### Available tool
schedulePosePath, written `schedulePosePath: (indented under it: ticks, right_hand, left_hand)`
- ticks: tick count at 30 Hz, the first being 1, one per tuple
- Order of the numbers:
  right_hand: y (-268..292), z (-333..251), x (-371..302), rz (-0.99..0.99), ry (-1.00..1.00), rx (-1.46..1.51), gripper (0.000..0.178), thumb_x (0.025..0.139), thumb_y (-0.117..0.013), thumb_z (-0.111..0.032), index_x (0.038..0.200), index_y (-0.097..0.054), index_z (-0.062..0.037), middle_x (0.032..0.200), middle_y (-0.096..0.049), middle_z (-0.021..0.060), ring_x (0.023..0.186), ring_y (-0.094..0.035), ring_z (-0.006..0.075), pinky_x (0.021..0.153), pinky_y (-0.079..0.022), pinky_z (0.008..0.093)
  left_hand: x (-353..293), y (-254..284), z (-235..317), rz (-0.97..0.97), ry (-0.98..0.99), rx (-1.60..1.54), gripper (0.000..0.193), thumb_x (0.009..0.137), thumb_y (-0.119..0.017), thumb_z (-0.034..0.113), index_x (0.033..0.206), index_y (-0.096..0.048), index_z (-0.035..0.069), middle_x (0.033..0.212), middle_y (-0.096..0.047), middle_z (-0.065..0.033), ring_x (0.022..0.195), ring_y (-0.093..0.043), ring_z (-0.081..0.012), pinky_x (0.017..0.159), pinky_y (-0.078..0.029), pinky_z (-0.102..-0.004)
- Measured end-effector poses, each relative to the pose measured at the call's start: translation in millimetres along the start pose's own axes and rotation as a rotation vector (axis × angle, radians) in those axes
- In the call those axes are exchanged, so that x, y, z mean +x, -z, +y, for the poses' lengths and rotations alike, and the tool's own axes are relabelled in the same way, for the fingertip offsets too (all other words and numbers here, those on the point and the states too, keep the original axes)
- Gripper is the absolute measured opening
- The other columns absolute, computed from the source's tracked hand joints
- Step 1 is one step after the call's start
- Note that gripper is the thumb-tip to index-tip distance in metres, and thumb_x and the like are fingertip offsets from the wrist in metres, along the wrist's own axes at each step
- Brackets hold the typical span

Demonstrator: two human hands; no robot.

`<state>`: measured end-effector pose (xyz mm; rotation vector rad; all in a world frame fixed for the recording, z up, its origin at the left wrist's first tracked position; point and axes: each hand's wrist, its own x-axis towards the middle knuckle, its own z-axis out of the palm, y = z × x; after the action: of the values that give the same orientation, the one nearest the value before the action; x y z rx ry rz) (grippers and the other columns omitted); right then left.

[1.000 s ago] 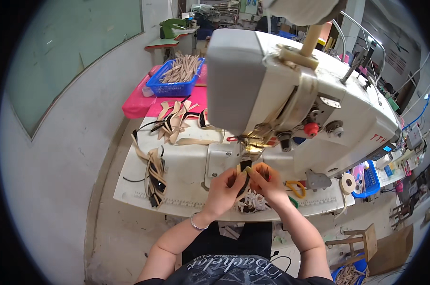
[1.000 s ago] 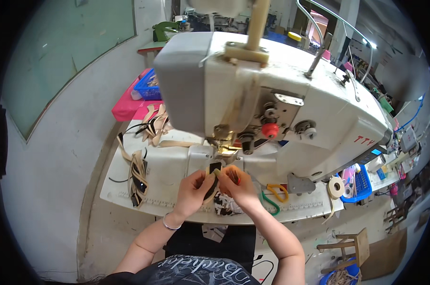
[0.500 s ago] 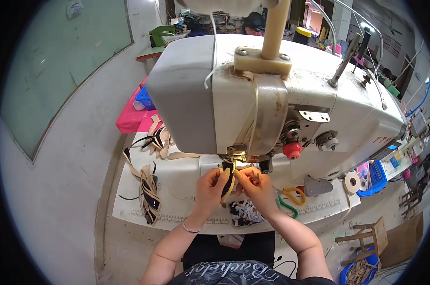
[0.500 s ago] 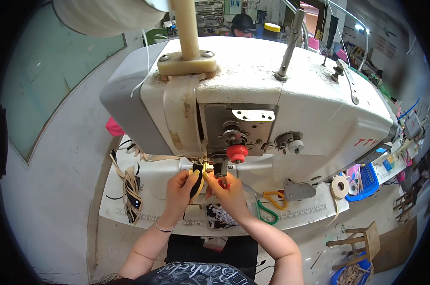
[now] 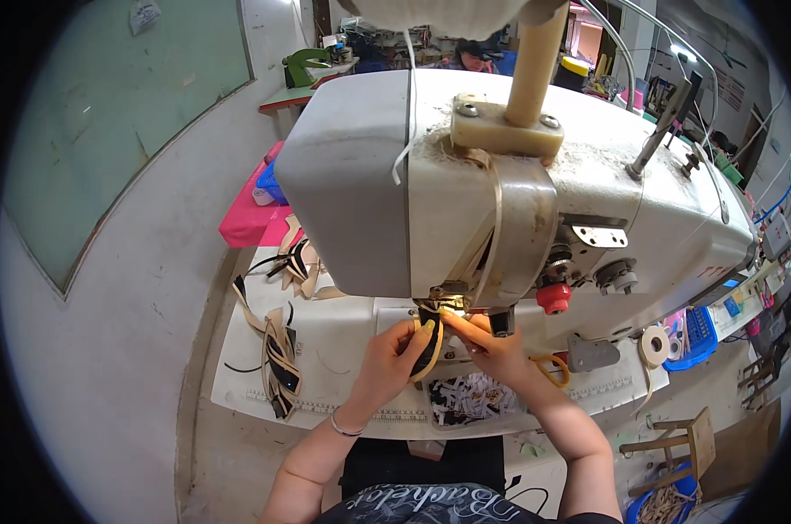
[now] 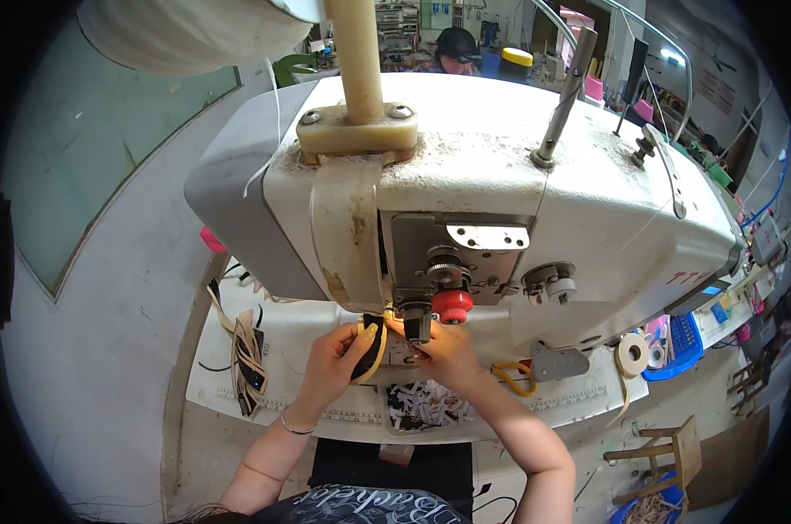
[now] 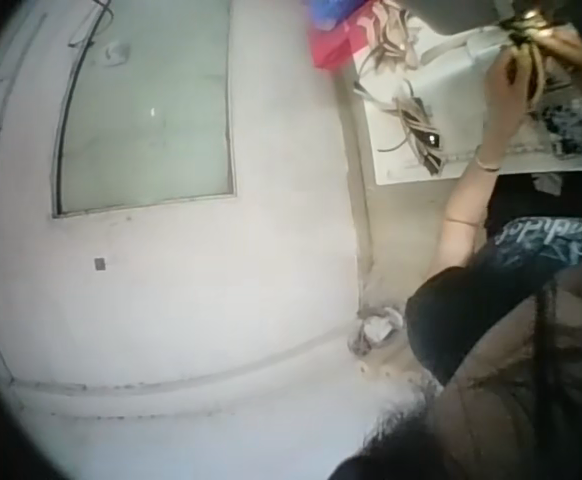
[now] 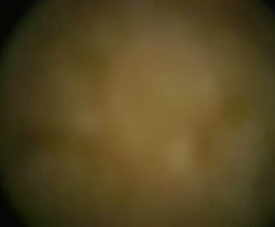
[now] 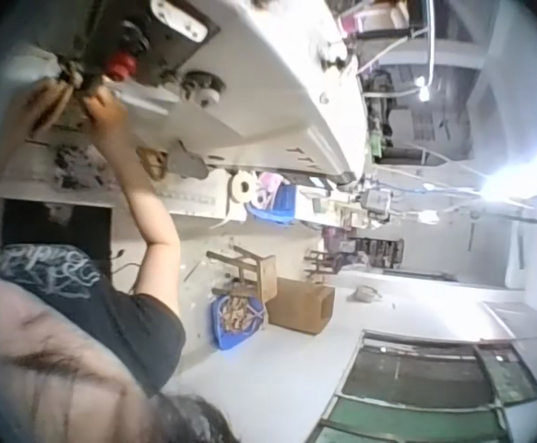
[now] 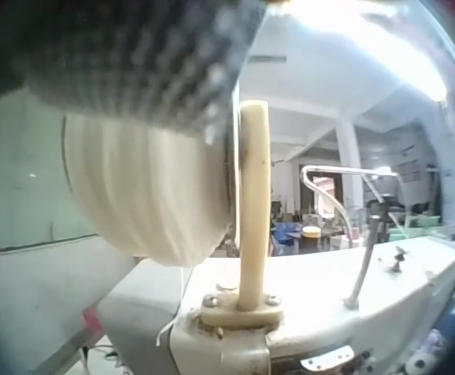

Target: The person picks up leather pieces and straps from a table, moves to a sewing machine, and feeds the straps through the machine to stitch and trim their edges.

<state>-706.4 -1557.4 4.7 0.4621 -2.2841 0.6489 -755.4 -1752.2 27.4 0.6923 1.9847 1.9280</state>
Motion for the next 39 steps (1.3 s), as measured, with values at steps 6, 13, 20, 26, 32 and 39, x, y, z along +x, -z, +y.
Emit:
schedulePosePath:
  ticks: [6,13,20,26,32,39]
  right_hand:
    - [3,11,0,-0.048,0.072,-0.106,0.062,0.061,-0.066,0.007,0.117,-0.065,-0.0214,0.08,-0.063,0.001,0.064,-0.059,0.0165,0.056,-0.048,0.0287]
    - [7,4,7,-0.058,0.081,-0.134,0.062,0.066,-0.068,0.001,0.121,-0.061,-0.0282,0.096,-0.068,-0.0018,0.072,-0.065,0.0161,0.054,-0.049,0.0293]
    - [10,10,3,-0.044,0.081,-0.139,0.066,0.063,-0.067,0.002,0.121,-0.061,-0.0279,0.093,-0.068,-0.0003,0.067,-0.064,0.0181,0.054,-0.05,0.0307]
    - [0,6,5,-0.04,0.108,-0.141,0.051,0.068,-0.072,-0.002,0.115,-0.065,-0.0215,0.077,-0.059,0.0011,0.06,-0.057,0.0182,0.052,-0.046,0.031]
    - [1,-12,-4,-0.118,-0.126,-0.068,0.039,0.08,-0.067,0.0,0.116,-0.064,-0.0112,0.063,-0.047,0.0058,0.05,-0.046,0.019,0.047,-0.038,0.0319]
    - [20,-62,-26,-0.071,0.129,-0.002,0.033,0.077,-0.057,0.01,0.107,-0.066,-0.0013,0.057,-0.049,0.0041,0.042,-0.037,0.0133,0.042,-0.026,0.0275]
  left_hand:
    - [-12,24,-7,-0.17,-0.027,0.209,0.023,0.094,-0.058,0.018,0.092,-0.064,-0.004,0.069,-0.055,0.0023,0.063,-0.043,-0.0036,0.056,-0.036,-0.0204]
    - [-16,25,0,-0.179,0.022,0.227,0.026,0.094,-0.057,0.02,0.088,-0.063,-0.005,0.066,-0.054,0.0013,0.061,-0.043,-0.0042,0.054,-0.035,-0.021]
    - [-7,16,-1,-0.158,-0.017,0.244,0.027,0.094,-0.057,0.021,0.085,-0.062,-0.003,0.061,-0.05,0.0018,0.057,-0.04,-0.0036,0.05,-0.032,-0.0219]
    - [-4,21,-8,-0.084,-0.048,0.28,0.028,0.095,-0.055,0.022,0.086,-0.062,-0.003,0.059,-0.048,0.0002,0.056,-0.04,-0.0048,0.05,-0.033,-0.0236]
    - [-18,24,-7,-0.027,-0.153,0.339,0.031,0.093,-0.054,0.029,0.098,-0.06,-0.001,0.084,-0.059,-0.0151,0.077,-0.057,-0.028,0.065,-0.044,-0.0376]
    - [-74,157,-36,0.635,0.031,0.828,0.027,0.082,-0.068,0.022,0.103,-0.064,0.007,0.095,-0.059,-0.0115,0.092,-0.057,-0.0303,0.079,-0.046,-0.0369]
